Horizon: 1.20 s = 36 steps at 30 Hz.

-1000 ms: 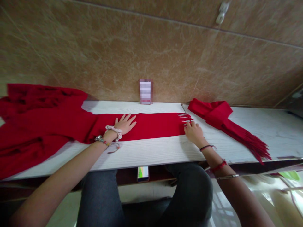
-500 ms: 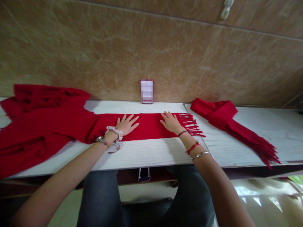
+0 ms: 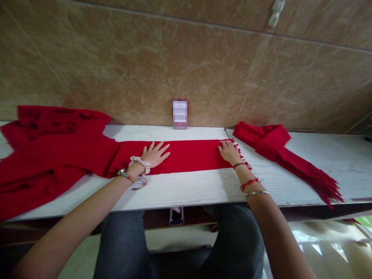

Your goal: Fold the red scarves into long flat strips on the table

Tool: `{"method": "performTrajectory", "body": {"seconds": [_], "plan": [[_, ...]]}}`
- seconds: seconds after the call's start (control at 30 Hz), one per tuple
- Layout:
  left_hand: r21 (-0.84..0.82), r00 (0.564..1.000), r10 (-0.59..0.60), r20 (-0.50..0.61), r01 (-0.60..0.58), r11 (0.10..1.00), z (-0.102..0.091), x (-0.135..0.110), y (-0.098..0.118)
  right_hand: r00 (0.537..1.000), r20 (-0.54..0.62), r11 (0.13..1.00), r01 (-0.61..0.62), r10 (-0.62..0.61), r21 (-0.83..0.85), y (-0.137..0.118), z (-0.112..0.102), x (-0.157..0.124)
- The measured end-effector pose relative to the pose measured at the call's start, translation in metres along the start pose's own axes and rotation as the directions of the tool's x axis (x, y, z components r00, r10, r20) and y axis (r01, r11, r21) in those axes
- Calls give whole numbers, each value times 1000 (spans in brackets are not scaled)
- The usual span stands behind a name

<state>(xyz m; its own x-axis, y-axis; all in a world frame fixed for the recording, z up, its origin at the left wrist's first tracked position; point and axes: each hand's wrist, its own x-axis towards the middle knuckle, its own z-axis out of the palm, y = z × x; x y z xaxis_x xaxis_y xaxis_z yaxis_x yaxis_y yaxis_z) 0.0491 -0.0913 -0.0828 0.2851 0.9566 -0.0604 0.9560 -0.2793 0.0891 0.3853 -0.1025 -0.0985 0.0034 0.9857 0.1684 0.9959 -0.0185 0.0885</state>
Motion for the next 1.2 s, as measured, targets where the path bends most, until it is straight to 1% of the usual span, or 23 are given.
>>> {"method": "performTrajectory", "body": {"seconds": [0.1,0.13,0.2,0.3,0.37,0.4,0.5,0.63,0.7,0.77,0.8,0.87,0.93,1.0,1.03,1.1,1.2], "plan": [[8,1000,-4,5,4,1000,-2,-1,1,993,-88,996,-76,80,46,-9,-9,0],[9,1000,-7,9,7,1000,-3,-2,2,991,-114,996,-66,73,63,-12,-13,0],[8,1000,-11,15,11,1000,-5,-3,3,991,-131,996,-1,13,90,-20,-19,2],[5,1000,-16,16,16,1000,-7,-4,5,989,-75,986,132,-125,105,-29,-19,6],[3,1000,-16,17,16,1000,-7,-4,5,984,-6,979,177,-177,102,-30,-15,8],[2,1000,-16,19,16,1000,-7,-4,5,983,30,980,177,-180,94,-28,-12,8],[0,1000,-10,25,10,1000,-6,-4,4,991,93,994,97,-101,43,-14,-5,9],[9,1000,-2,18,2,1000,-5,-3,3,994,109,1000,-23,24,-5,13,-5,10],[10,1000,-4,13,4,1000,-5,-3,3,994,77,997,-80,81,-18,20,-6,10],[6,1000,-6,17,6,1000,-5,-3,3,994,0,994,-105,105,-16,21,-6,12],[3,1000,-6,21,6,1000,-5,-2,3,996,-40,996,-86,86,-6,18,-5,14],[3,1000,-7,28,7,1000,-5,-2,3,996,-86,999,23,-21,23,7,-2,17],[7,1000,-10,27,10,1000,-5,-2,3,985,-76,986,159,-155,51,-5,1,21],[12,1000,-9,22,9,1000,-4,-1,2,973,-42,971,230,-228,69,-14,4,24],[14,1000,-7,19,7,1000,-4,-1,2,972,-24,969,235,-234,74,-17,5,25],[13,1000,-3,15,3,1000,-3,-1,1,979,1,977,201,-202,73,-14,7,26],[7,1000,1,11,-1,1000,-3,-1,1,993,10,992,114,-114,58,1,7,25]]}}
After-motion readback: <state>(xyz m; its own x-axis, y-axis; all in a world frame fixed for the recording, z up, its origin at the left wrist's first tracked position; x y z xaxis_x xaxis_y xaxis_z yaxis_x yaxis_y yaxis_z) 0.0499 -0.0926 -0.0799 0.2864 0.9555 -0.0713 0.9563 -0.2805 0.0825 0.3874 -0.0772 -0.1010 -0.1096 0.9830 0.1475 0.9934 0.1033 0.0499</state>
